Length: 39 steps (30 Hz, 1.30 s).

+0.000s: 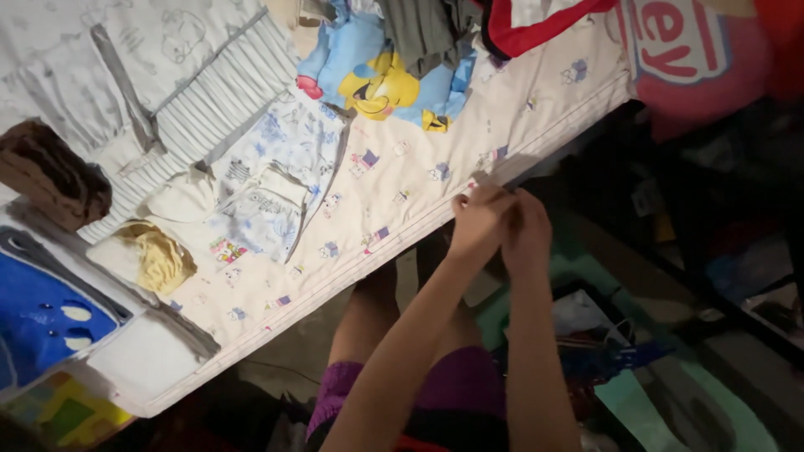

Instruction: Folding various baby clothes and items on a bed.

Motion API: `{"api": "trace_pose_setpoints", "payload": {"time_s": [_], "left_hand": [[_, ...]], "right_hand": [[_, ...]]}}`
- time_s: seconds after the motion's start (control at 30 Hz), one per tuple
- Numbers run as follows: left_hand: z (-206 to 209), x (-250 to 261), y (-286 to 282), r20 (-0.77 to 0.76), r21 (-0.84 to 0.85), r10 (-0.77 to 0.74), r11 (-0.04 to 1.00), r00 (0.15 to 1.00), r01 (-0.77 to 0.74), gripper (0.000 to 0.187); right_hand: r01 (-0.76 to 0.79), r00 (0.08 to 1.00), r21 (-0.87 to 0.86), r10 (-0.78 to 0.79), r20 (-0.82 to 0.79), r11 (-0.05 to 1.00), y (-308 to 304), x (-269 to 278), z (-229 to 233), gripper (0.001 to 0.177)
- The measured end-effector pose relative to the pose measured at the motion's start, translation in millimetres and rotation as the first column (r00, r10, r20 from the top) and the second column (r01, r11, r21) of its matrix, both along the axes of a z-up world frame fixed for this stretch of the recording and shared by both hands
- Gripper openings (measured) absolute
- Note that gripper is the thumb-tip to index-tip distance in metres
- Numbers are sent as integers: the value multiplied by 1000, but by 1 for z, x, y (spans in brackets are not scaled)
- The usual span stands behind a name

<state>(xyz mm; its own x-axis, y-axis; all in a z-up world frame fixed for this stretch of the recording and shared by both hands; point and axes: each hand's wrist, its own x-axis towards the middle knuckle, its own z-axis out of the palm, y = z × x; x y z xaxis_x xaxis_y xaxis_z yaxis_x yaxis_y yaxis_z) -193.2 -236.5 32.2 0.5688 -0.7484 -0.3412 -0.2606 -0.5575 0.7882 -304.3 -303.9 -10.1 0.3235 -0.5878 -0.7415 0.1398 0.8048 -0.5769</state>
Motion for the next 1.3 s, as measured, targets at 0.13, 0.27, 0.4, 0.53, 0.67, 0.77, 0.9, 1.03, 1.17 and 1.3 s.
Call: {"api": "trace_pose_setpoints", "payload": {"time_s": [0.13, 0.27, 0.4, 0.53, 0.67, 0.77, 0.9, 1.03, 1.17, 1.3], "left_hand": [[2, -4, 6, -51, -29, -84, 996, 995, 83, 43], [8, 13, 23, -47, -37, 9, 999, 999, -10, 51], [-1, 38, 63, 29, 7, 147, 989, 989, -148, 42], [-8, 61, 81, 21, 88, 265, 960, 964, -266, 33], [-19, 73, 91, 135, 173, 298, 932, 945, -319, 21], [-16, 79, 94, 152, 182, 301, 928, 941, -326, 21], [-34, 65, 97, 74, 119, 319, 938, 945, -326, 25], [-32, 41, 70, -13, 10, 235, 972, 972, -235, 35], [-28, -2, 34, 183, -57, -93, 993, 979, 105, 47], [-24, -39, 15, 385, 104, -353, 935, 853, 340, 54]], "right_hand": [[70, 996, -59, -74, -59, 996, -5, -10, -1, 18], [-248, 879, -402, 30, -475, 881, -5, 13, 6, 21], [-837, 542, -546, -83, -836, 31, 7, 57, 28, 36], [-814, 574, -580, 100, -813, -38, 33, 109, 38, 42], [-898, 412, -429, 161, -897, -93, 46, 146, 44, 40], [-858, 499, -514, 230, -836, -9, 45, 133, 10, 25], [-764, 644, -614, 177, -744, 197, 40, 98, -4, 12], [-746, 638, -592, 72, -767, 304, 31, 44, -6, 13], [-707, 558, -455, 31, -830, 542, 24, 4, 0, 19], [-782, 595, -567, 43, -802, 260, 11, -25, 3, 54]]}}
